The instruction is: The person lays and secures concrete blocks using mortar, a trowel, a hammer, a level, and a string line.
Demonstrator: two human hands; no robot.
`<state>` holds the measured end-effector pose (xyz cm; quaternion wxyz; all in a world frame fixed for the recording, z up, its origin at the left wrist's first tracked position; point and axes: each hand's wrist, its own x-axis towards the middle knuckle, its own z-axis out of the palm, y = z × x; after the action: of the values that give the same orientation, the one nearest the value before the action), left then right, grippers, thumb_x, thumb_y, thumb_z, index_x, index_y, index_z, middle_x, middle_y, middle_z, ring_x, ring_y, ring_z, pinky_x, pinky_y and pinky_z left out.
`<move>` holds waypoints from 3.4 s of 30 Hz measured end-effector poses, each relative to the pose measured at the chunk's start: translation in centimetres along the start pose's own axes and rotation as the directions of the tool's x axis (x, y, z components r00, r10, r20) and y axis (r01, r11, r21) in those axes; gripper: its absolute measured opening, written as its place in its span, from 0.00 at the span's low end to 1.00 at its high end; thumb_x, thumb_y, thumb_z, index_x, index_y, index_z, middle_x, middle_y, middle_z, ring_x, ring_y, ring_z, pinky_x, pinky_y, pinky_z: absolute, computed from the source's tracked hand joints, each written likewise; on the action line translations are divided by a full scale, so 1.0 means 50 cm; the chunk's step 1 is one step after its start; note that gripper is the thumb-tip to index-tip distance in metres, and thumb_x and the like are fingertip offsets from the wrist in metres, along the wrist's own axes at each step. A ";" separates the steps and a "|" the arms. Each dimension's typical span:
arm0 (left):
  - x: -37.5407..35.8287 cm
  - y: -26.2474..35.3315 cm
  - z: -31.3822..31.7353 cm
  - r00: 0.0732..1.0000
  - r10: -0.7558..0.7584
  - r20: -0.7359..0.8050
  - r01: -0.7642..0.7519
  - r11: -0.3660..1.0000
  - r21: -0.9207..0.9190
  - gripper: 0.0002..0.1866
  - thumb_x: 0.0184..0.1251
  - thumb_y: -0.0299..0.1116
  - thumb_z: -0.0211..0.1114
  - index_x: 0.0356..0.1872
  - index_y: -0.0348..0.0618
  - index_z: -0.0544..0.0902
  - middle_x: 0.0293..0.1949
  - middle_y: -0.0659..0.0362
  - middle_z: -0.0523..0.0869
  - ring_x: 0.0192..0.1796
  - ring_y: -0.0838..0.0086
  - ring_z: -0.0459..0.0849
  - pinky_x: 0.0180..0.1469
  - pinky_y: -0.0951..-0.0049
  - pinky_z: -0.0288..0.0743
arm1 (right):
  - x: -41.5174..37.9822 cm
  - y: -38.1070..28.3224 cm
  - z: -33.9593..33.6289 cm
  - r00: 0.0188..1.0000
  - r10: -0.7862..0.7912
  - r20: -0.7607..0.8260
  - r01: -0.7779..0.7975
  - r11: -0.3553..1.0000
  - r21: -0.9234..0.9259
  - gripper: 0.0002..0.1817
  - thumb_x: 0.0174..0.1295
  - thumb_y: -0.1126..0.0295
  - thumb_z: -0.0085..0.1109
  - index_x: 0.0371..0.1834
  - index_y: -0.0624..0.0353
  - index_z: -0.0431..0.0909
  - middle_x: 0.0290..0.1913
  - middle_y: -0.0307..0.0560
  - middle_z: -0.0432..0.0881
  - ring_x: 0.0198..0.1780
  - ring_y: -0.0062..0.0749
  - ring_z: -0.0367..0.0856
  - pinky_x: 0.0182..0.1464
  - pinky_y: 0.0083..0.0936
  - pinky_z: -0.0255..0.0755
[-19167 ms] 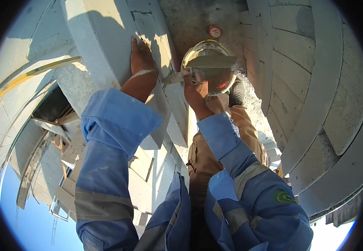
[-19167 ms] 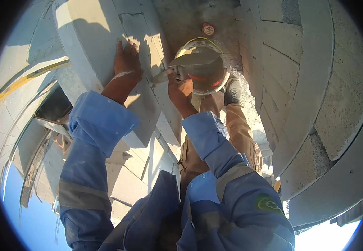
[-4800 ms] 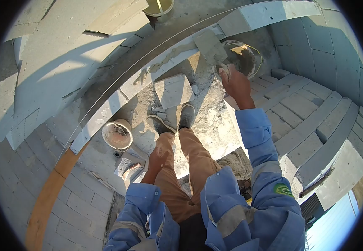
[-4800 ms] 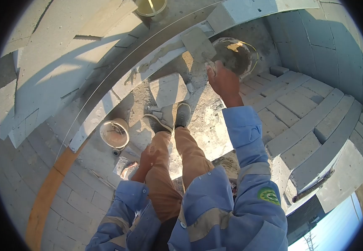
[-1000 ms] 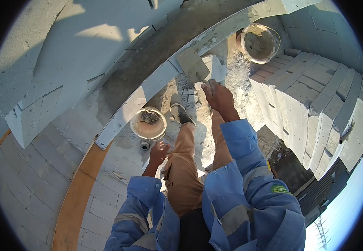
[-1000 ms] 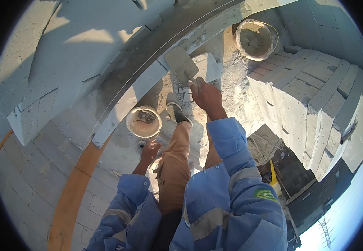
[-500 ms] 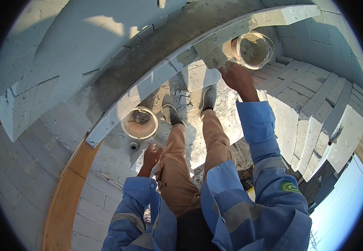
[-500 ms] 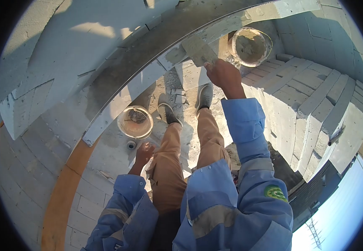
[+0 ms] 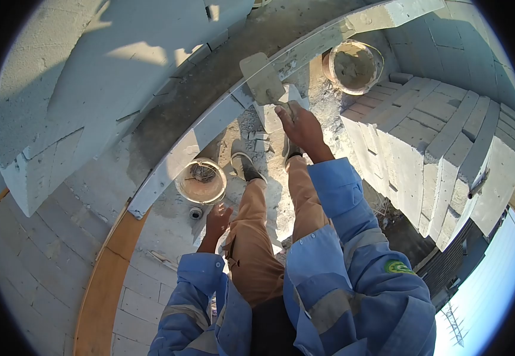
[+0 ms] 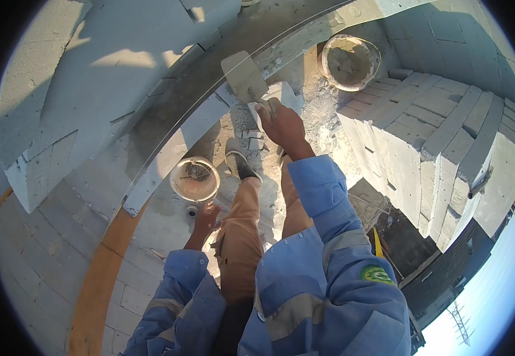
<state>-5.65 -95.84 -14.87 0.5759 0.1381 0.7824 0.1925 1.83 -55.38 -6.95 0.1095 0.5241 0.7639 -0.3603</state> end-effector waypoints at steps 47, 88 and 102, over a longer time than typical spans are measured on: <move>0.135 0.152 0.026 0.996 0.068 -0.060 -0.058 0.987 0.147 0.32 0.64 0.45 0.66 0.62 0.29 0.74 0.54 0.38 0.83 0.57 0.50 0.83 0.60 0.57 0.75 | -0.113 0.569 0.171 0.811 0.470 -0.348 -0.441 0.883 0.164 0.28 0.66 0.56 0.53 0.66 0.57 0.66 0.56 0.65 0.78 0.52 0.67 0.79 0.54 0.54 0.73; 0.321 0.402 -0.068 0.845 0.364 -0.392 0.032 0.697 0.717 0.76 0.36 0.63 0.77 0.80 0.47 0.33 0.79 0.39 0.32 0.80 0.40 0.31 0.73 0.31 0.27 | 0.156 0.582 -0.062 0.988 0.148 0.044 -0.128 0.633 0.763 0.10 0.61 0.65 0.67 0.32 0.60 0.80 0.24 0.38 0.77 0.21 0.19 0.73 0.22 0.20 0.66; 0.209 0.259 -0.147 0.741 0.417 -0.526 -0.042 0.811 0.584 0.66 0.48 0.53 0.76 0.80 0.43 0.38 0.80 0.42 0.40 0.82 0.48 0.35 0.80 0.46 0.33 | 0.150 0.152 0.033 0.644 -0.762 0.071 0.716 0.567 -0.408 0.23 0.48 0.59 0.72 0.49 0.51 0.81 0.39 0.41 0.80 0.39 0.39 0.84 0.41 0.37 0.79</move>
<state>-15.86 -80.79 -15.85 0.1864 0.3200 0.9260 0.0735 4.95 -49.60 -15.54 0.0103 0.1415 0.9736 -0.1786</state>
